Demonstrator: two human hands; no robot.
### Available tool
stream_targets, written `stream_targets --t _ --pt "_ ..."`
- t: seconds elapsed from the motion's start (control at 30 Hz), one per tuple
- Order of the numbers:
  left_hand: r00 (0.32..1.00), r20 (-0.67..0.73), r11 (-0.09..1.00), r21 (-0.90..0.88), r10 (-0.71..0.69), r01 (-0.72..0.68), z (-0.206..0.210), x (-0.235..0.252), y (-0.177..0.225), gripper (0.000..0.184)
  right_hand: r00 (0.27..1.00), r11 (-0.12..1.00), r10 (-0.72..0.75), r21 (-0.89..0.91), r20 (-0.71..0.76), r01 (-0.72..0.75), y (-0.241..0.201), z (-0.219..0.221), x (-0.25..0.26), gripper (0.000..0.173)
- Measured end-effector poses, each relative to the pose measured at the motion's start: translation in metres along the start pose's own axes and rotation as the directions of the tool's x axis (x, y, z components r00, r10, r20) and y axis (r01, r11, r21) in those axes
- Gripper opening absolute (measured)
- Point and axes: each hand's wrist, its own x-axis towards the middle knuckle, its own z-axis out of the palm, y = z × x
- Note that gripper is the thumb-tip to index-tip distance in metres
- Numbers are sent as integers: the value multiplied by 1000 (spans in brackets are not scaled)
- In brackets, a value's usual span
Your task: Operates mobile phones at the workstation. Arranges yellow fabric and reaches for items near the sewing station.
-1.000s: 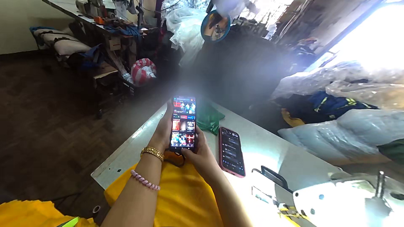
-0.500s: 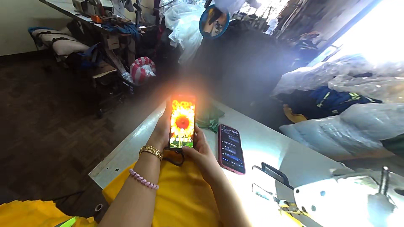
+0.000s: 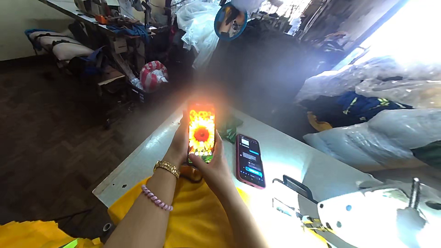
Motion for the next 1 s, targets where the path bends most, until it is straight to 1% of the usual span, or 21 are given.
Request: stream_targets --t 0.07,0.13,0.2,0.23,0.3,0.37,0.43,0.5,0.7,0.8,0.9,1.0 --pt "1000 3 1000 13 2 -2 0 0 -1 71 999 999 -11 -39 -36 10 1 3 1 109" --pt "1000 -16 1000 11 -13 14 2 -1 1 70 999 999 -32 1 1 32 3 0 1 101" --pt "999 -20 1000 2 -25 25 2 -1 3 69 998 997 -23 80 66 18 3 -4 1 93" --pt "999 -16 1000 3 -28 28 1 -1 4 69 995 993 -11 120 98 -1 4 -6 1 92" --pt "999 -11 999 19 -38 38 0 -2 4 70 986 981 14 188 168 -46 7 -11 3 98" --pt "999 -4 999 29 -43 43 0 -2 3 71 972 951 4 301 236 -77 11 -17 3 102" --pt "999 4 998 38 -50 50 -1 -2 3 72 964 921 3 374 265 -105 11 -20 3 97" --pt "998 -2 997 54 -59 59 0 -1 3 73 969 919 9 380 246 -105 12 -20 2 89" --pt "999 13 999 15 -40 40 1 0 0 70 985 933 4 355 174 -67 14 -15 3 83" --pt "999 28 999 33 -44 43 2 0 -3 72 995 948 2 317 99 -33 12 -12 2 70" --pt "998 31 997 44 -61 60 2 1 -5 74 997 959 -2 282 76 -19 8 -14 1 49" --pt "997 49 997 28 -67 66 0 2 -7 75 996 947 -11 319 91 -19 7 -18 1 46"
